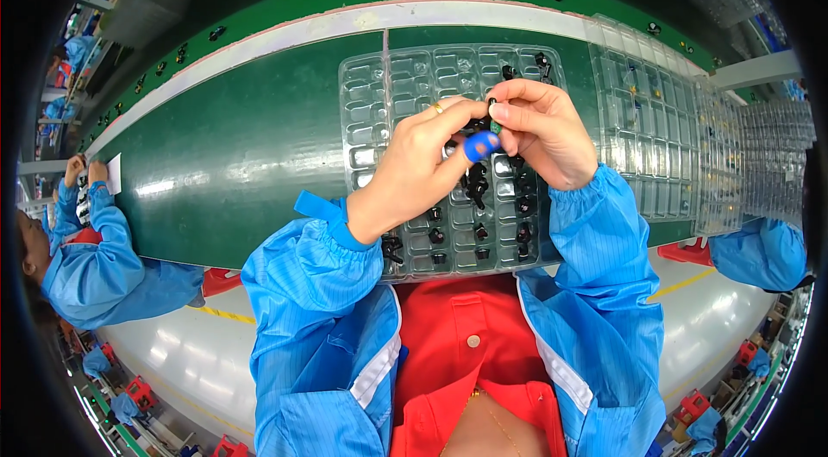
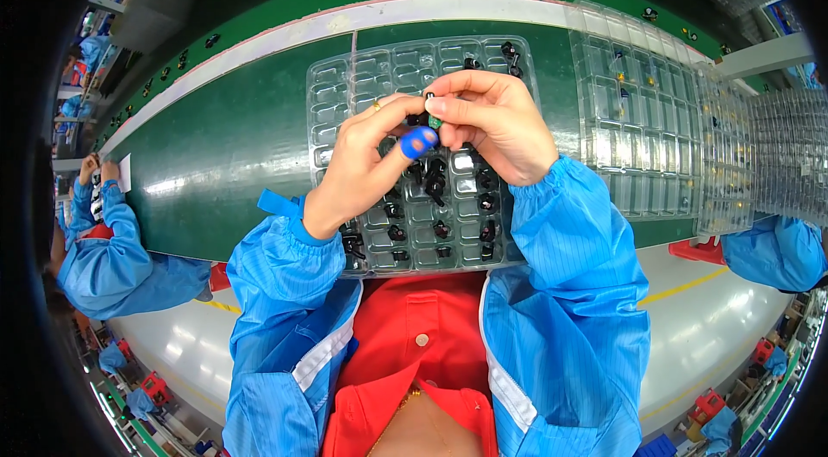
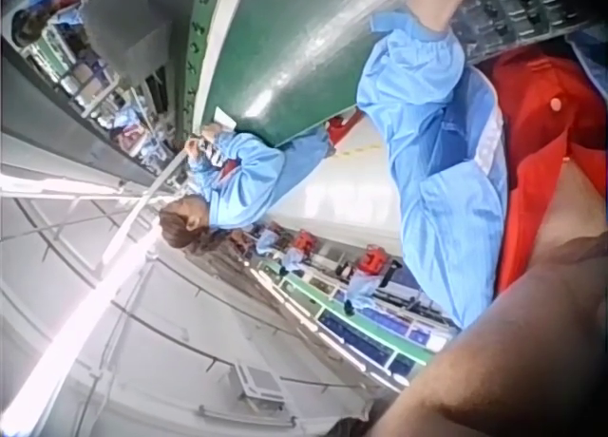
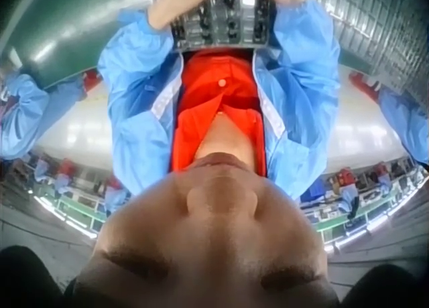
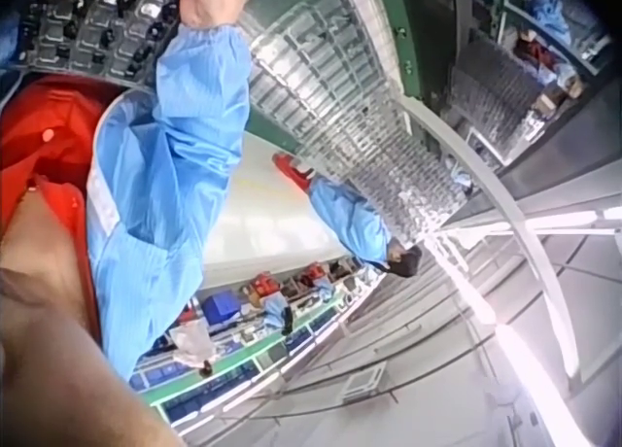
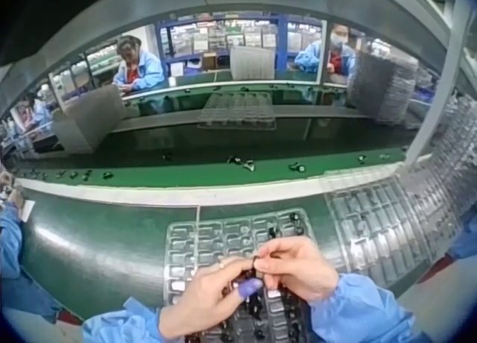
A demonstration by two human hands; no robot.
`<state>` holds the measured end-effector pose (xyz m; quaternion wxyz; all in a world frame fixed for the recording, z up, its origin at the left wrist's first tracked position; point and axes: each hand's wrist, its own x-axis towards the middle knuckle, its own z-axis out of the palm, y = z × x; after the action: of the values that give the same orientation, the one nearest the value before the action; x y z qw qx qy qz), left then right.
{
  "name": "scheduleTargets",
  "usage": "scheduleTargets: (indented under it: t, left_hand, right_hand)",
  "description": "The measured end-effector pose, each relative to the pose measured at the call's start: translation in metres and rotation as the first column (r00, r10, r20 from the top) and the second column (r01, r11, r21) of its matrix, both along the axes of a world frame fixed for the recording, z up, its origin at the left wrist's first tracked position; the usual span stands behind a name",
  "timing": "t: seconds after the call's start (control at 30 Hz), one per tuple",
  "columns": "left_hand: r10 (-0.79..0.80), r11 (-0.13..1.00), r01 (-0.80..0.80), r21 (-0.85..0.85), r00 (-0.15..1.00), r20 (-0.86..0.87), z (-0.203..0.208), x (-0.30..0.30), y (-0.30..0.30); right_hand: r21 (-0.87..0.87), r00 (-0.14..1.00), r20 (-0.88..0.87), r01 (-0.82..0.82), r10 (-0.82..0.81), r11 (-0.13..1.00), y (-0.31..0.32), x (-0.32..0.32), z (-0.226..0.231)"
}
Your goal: The person places small blue and black electronic components into a grid tray by hand.
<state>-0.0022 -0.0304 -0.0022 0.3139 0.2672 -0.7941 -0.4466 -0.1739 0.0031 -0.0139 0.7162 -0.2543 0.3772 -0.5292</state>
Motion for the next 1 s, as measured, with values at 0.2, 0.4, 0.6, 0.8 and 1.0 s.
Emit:
scheduleTargets:
  t: [0.2, 0.4, 0.6, 0.8, 1.0]
  left_hand:
    - [0.009, 1.000, -0.009, 0.001, 0.999, 0.043, 0.001, 0.001, 0.001]
    - [-0.002, 0.991, -0.001, 0.133, 1.000, 0.021, 0.002, 0.002, 0.001]
    - [-0.022, 0.990, 0.026, 0.137, 0.999, -0.031, -0.001, 0.002, 0.000]
    - [-0.041, 0.987, 0.050, 0.154, 0.997, -0.059, -0.001, 0.004, 0.000]
    - [-0.003, 0.938, 0.075, 0.337, 0.978, -0.210, -0.002, 0.002, -0.002]
  right_hand:
    - [-0.042, 0.998, 0.055, -0.014, 0.016, 0.999, 0.002, 0.002, 0.002]
    - [-0.111, 0.999, 0.009, 0.044, -0.044, 0.993, 0.003, 0.008, 0.005]
    - [-0.111, 0.998, -0.002, 0.055, -0.055, 0.992, 0.005, 0.010, 0.008]
    - [-0.129, 0.996, -0.040, 0.068, -0.074, 0.989, 0.006, 0.017, 0.014]
    - [-0.153, 0.971, -0.229, 0.041, -0.076, 0.987, 0.001, 0.020, 0.024]
